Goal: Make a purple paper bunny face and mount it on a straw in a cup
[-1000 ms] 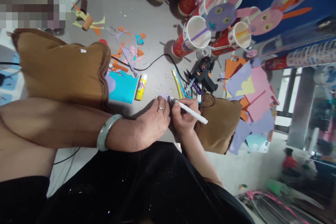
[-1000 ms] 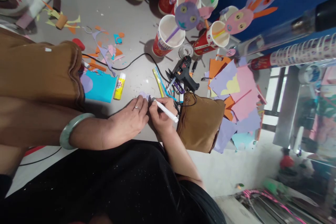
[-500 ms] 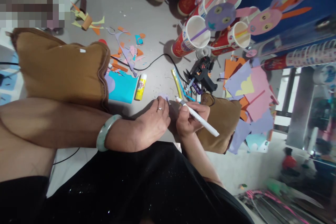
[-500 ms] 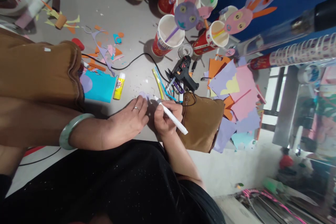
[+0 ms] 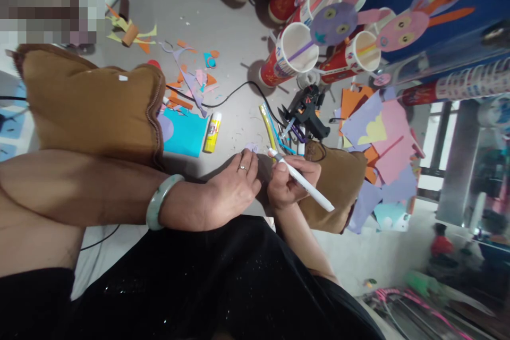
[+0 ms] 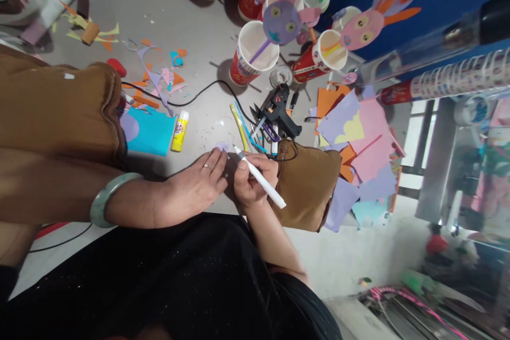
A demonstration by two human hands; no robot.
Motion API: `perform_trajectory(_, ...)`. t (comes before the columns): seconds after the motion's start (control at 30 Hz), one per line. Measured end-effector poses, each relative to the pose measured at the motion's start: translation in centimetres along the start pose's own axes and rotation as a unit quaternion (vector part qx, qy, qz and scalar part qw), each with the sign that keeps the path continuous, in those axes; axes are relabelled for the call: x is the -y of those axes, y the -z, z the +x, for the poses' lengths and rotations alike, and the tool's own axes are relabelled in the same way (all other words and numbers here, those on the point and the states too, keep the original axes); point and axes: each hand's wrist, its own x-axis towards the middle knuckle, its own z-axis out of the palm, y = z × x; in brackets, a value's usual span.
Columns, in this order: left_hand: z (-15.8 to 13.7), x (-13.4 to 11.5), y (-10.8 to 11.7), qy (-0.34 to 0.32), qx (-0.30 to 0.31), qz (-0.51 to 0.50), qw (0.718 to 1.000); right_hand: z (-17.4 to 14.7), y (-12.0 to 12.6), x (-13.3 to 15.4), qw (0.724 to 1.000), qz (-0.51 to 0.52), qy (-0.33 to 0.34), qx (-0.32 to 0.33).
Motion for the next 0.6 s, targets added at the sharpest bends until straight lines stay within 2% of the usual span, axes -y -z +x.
perform_trajectory(0.07,-0.1,-0.1,-0.3,-0.004,-0.006,0.004,1.0,0.0,0.0,0.0,1.0,0.005,-0.001,0.0)
perform_trajectory(0.27,-0.7,-1.0,-2.0,0.011,-0.083,0.042,0.996,0.3,0.0,0.3,1.0,0.008,0.002,0.006)
perform_trajectory(0.6,-1.5,-1.2,-2.1,0.027,-0.1,0.062,0.993,0.0,-0.1,0.1,0.998,0.022,-0.039,0.05)
